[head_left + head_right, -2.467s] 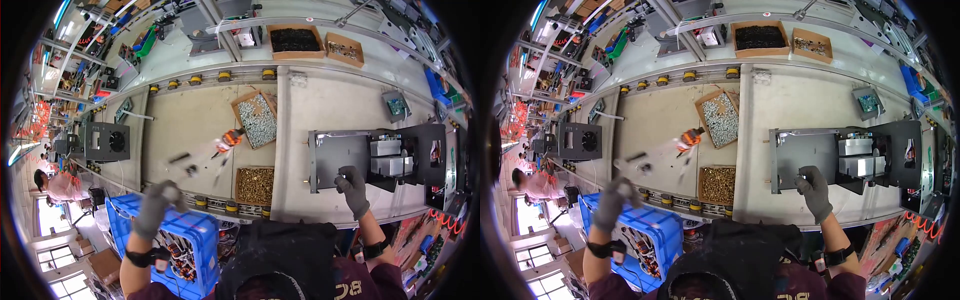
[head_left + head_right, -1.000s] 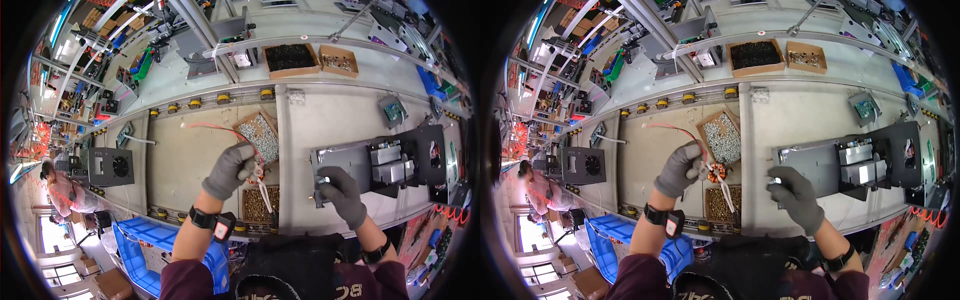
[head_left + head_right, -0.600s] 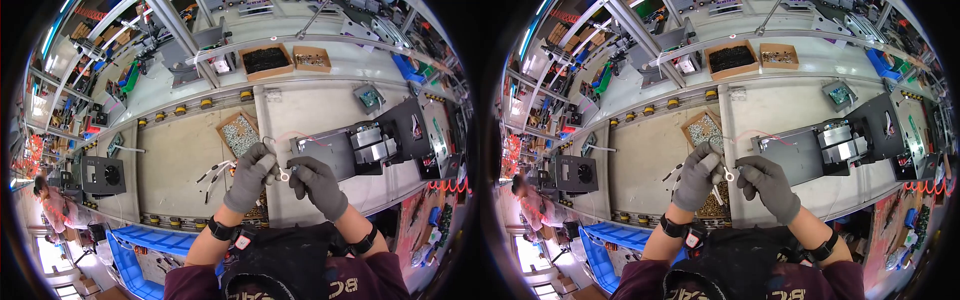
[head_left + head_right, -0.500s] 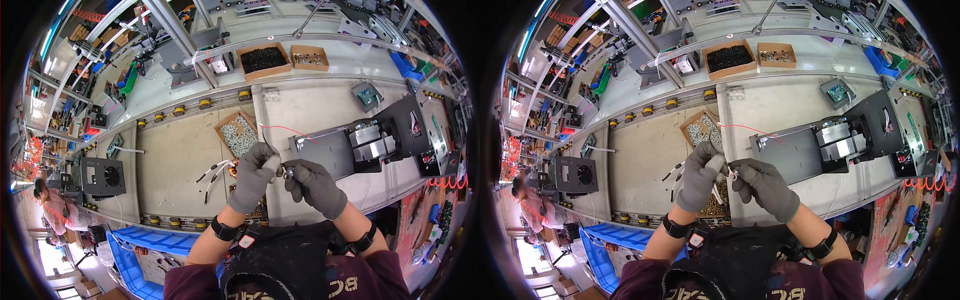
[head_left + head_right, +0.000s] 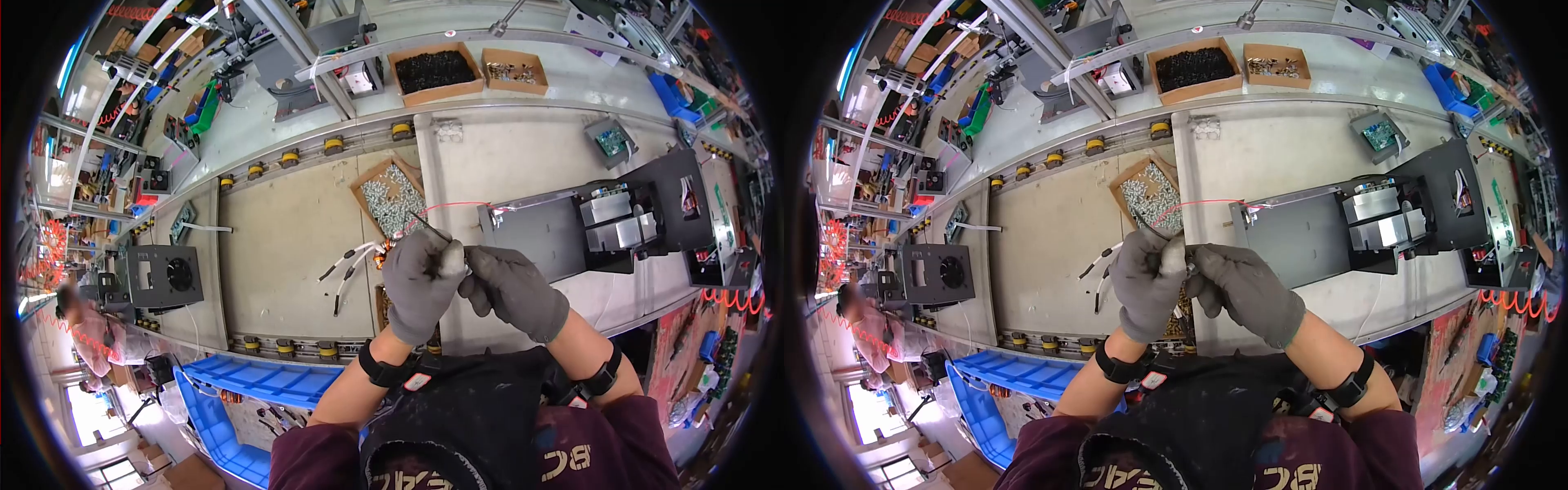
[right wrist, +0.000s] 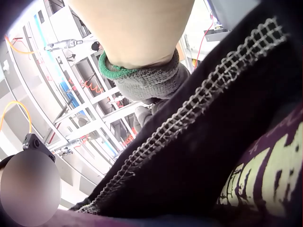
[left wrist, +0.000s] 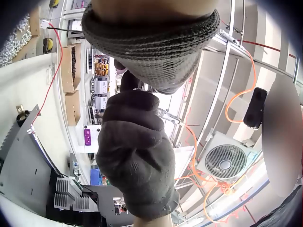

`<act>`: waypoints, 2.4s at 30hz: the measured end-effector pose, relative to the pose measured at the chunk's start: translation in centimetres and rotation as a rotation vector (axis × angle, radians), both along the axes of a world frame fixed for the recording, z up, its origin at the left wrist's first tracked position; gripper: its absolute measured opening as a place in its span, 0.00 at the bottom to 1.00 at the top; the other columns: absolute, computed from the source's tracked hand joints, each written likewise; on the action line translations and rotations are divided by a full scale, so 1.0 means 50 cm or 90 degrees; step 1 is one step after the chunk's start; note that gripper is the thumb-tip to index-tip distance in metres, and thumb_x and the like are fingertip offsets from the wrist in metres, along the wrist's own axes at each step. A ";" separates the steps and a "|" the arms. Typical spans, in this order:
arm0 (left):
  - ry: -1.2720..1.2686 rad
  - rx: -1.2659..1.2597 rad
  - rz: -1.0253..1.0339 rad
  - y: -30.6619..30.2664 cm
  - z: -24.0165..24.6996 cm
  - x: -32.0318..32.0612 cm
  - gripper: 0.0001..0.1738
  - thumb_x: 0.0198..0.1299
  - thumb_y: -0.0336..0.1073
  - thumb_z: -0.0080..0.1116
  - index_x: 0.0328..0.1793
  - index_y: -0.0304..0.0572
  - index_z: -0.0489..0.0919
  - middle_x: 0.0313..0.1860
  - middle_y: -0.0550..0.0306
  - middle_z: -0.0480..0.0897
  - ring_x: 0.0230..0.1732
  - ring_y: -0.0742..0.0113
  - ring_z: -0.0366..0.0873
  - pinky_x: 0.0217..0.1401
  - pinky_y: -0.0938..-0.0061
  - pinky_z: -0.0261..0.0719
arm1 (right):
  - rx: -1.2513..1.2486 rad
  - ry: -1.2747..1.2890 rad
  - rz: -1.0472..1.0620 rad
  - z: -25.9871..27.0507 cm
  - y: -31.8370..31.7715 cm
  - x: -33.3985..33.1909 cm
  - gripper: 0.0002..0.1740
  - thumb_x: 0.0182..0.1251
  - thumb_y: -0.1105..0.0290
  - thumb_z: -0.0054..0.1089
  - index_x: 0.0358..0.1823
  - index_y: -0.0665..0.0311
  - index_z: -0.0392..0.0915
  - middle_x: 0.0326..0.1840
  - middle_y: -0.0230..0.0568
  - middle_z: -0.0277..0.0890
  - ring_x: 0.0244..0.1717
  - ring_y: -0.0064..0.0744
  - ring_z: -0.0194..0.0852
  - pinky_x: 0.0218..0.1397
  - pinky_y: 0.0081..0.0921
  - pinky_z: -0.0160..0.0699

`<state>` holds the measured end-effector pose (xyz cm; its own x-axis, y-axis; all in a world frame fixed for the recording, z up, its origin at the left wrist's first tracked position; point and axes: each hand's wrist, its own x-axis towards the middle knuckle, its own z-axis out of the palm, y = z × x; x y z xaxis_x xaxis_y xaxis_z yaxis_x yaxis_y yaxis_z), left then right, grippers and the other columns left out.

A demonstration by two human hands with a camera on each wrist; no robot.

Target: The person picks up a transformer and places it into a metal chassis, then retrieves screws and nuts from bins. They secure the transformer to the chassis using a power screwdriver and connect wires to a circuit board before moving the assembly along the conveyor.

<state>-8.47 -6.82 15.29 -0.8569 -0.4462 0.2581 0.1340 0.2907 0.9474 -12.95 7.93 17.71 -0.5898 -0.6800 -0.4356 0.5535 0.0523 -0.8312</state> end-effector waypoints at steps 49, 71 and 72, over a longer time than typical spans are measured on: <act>-0.331 -0.516 -0.079 -0.291 -0.051 0.059 0.47 0.38 0.40 0.72 0.69 0.50 0.66 0.50 0.48 0.78 0.48 0.50 0.80 0.51 0.64 0.79 | 0.114 0.250 -0.489 -0.002 0.150 -0.074 0.14 0.69 0.66 0.53 0.48 0.69 0.76 0.26 0.30 0.70 0.20 0.14 0.62 0.21 0.14 0.61; -0.560 -0.324 -0.294 -0.256 0.075 0.144 0.40 0.43 0.56 0.69 0.61 0.43 0.76 0.43 0.49 0.85 0.45 0.58 0.83 0.52 0.70 0.77 | 0.268 1.003 0.133 0.044 0.175 0.007 0.17 0.58 0.64 0.63 0.49 0.54 0.74 0.29 0.31 0.72 0.30 0.37 0.76 0.32 0.32 0.75; -0.558 -0.347 -0.300 -0.260 0.076 0.138 0.40 0.43 0.56 0.68 0.61 0.43 0.77 0.43 0.49 0.85 0.44 0.57 0.83 0.52 0.70 0.77 | 0.273 1.038 0.154 0.040 0.174 0.008 0.17 0.57 0.65 0.63 0.49 0.54 0.74 0.29 0.31 0.71 0.31 0.35 0.75 0.33 0.31 0.74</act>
